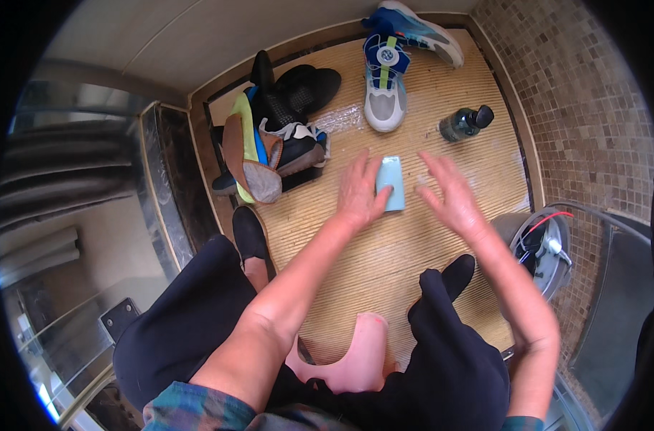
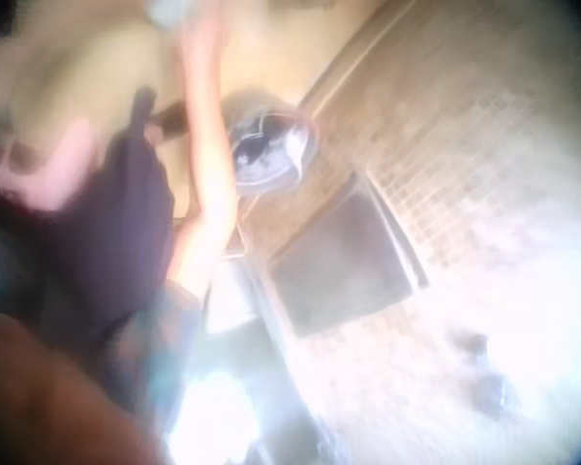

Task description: The person scrubs a blue and white sneaker with a brush and cleaning solution while sitting on a mat. They repeatedly scrub the upper and sole, dip the shoe in a bucket of water, and continue scrubbing different areas of the shoe.

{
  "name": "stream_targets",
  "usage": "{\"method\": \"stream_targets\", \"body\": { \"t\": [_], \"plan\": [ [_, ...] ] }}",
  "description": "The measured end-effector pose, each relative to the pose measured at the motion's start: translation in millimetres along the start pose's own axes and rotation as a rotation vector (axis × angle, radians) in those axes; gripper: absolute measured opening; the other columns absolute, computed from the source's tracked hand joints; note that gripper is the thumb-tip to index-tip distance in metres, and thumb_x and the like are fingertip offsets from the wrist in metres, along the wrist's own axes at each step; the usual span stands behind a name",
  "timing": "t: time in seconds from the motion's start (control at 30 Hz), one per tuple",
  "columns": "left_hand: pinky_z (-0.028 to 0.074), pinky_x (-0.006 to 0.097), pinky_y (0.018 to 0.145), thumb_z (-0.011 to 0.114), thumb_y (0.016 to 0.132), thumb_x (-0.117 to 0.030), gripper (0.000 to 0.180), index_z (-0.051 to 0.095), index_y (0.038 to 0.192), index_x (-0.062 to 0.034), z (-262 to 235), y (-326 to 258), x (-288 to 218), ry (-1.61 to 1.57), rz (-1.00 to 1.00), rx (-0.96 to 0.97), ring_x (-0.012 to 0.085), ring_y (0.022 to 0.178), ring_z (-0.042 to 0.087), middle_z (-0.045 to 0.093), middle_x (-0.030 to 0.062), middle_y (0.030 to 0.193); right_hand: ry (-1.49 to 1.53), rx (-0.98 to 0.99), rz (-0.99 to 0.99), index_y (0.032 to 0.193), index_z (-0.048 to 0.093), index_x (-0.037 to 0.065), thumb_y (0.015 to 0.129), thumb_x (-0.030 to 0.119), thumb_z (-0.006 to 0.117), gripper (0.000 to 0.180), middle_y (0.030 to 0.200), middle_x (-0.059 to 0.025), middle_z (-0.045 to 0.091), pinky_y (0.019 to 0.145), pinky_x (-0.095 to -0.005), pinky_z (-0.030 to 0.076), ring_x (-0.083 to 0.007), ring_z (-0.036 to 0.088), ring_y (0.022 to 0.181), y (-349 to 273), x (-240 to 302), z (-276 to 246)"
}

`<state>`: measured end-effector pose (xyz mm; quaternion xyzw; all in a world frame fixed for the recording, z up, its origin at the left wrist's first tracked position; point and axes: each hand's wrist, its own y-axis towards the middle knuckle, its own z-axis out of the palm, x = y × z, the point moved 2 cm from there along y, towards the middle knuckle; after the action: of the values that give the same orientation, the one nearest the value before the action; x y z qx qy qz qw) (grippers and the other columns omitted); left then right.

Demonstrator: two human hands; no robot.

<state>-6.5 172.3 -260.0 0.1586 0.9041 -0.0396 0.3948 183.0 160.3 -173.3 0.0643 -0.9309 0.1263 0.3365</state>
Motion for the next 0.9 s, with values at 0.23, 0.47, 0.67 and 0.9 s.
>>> {"method": "stream_targets", "body": {
  "t": [0.23, 0.47, 0.67, 0.9],
  "plan": [
    [0.034, 0.047, 0.105, 0.068, 0.076, -0.015, 0.060, 0.047, 0.130, -0.0015, -4, 21, -23, -0.011, 0.068, -0.109, 0.0490, 0.124, 0.039, 0.035, 0.0314, 0.140, -0.176, 0.019, 0.023, 0.125, 0.056, 0.003, 0.083, 0.016, 0.066, 0.044, 0.114, -0.0170, 0.059, 0.081, -0.0367, 0.051, -0.0309, 0.063, 0.091, 136, 27, -72],
    [0.040, 0.041, 0.101, 0.064, 0.080, -0.012, 0.048, 0.051, 0.124, -0.0014, -34, 79, -22, -0.279, -0.113, 0.012, 0.0383, 0.117, 0.050, 0.051, 0.0218, 0.128, -0.522, -0.444, 0.284, 0.124, 0.056, 0.007, 0.083, 0.027, 0.067, 0.047, 0.123, -0.0229, 0.055, 0.092, -0.0449, 0.047, -0.0389, 0.056, 0.111, 238, -66, -85],
    [0.044, 0.040, 0.096, 0.064, 0.081, -0.010, 0.036, 0.058, 0.114, 0.0000, -27, 54, 14, -0.276, -0.245, 0.058, 0.0349, 0.111, 0.055, 0.058, 0.0201, 0.118, -0.504, -0.413, 0.579, 0.133, 0.044, 0.005, 0.080, 0.029, 0.069, 0.063, 0.129, -0.0235, 0.051, 0.092, -0.0427, 0.048, -0.0380, 0.055, 0.114, 267, -101, -57],
    [0.049, 0.037, 0.089, 0.063, 0.081, -0.008, 0.032, 0.060, 0.112, -0.0004, -9, 35, 24, -0.402, -0.321, 0.142, 0.0300, 0.099, 0.063, 0.063, 0.0200, 0.106, -0.442, -0.420, 0.596, 0.118, 0.059, 0.003, 0.078, 0.026, 0.070, 0.047, 0.100, -0.0164, 0.068, 0.079, -0.0456, 0.052, -0.0325, 0.066, 0.096, 257, -87, -31]
  ]
}}
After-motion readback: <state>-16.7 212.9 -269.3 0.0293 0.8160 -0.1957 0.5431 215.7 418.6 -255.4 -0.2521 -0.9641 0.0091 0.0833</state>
